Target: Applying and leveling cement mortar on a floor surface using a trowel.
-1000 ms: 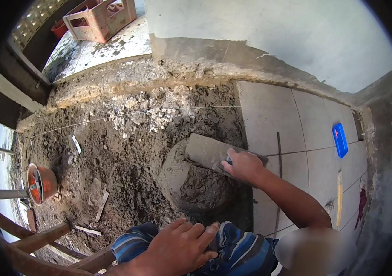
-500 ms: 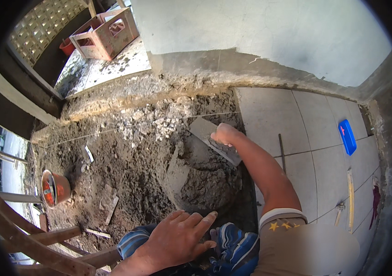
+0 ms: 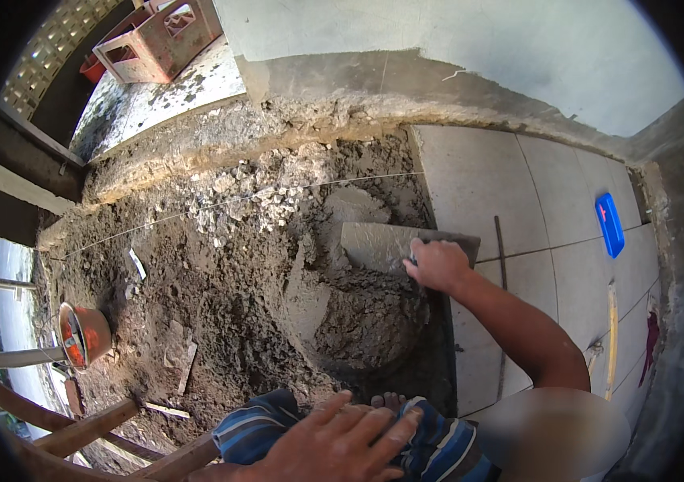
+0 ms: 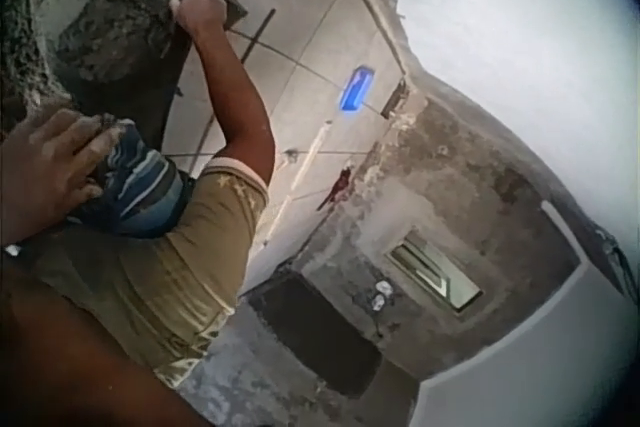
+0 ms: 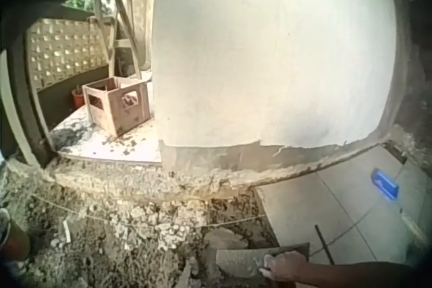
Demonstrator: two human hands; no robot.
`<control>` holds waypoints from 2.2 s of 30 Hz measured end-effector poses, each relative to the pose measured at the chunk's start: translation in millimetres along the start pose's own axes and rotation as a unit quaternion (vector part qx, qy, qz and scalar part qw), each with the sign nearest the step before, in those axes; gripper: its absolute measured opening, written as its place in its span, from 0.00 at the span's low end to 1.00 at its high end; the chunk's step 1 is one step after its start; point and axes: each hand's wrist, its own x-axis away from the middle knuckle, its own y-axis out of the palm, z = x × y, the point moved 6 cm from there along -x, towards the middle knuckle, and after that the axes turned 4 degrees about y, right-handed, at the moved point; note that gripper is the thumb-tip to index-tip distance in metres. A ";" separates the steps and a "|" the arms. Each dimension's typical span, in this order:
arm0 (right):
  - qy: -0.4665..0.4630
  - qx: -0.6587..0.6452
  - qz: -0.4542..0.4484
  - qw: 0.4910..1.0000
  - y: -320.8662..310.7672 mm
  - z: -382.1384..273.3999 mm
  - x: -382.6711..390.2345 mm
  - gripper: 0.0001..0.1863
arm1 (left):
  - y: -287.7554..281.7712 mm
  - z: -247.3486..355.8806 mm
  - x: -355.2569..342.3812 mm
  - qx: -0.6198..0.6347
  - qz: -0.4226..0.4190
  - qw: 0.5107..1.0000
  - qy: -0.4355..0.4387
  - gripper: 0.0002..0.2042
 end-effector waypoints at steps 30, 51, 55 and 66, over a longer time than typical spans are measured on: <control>0.134 -0.171 -0.181 0.959 68.3 -34.5 150.7 0.27 | 14.1 6.8 14.0 -0.054 -0.064 0.994 -0.073 0.33; 0.112 -0.714 0.003 0.691 -70.4 -13.6 122.0 0.12 | 1.5 -31.2 -2.8 0.015 -0.102 0.987 -0.123 0.31; 0.078 -0.714 0.079 0.691 -119.4 -5.2 76.0 0.10 | -33.7 -193.3 -25.9 0.012 -0.103 0.944 -0.313 0.27; 0.288 -0.221 0.181 0.914 -22.9 13.3 -91.1 0.21 | -10.7 -453.8 -24.0 -0.296 0.022 0.860 -0.415 0.20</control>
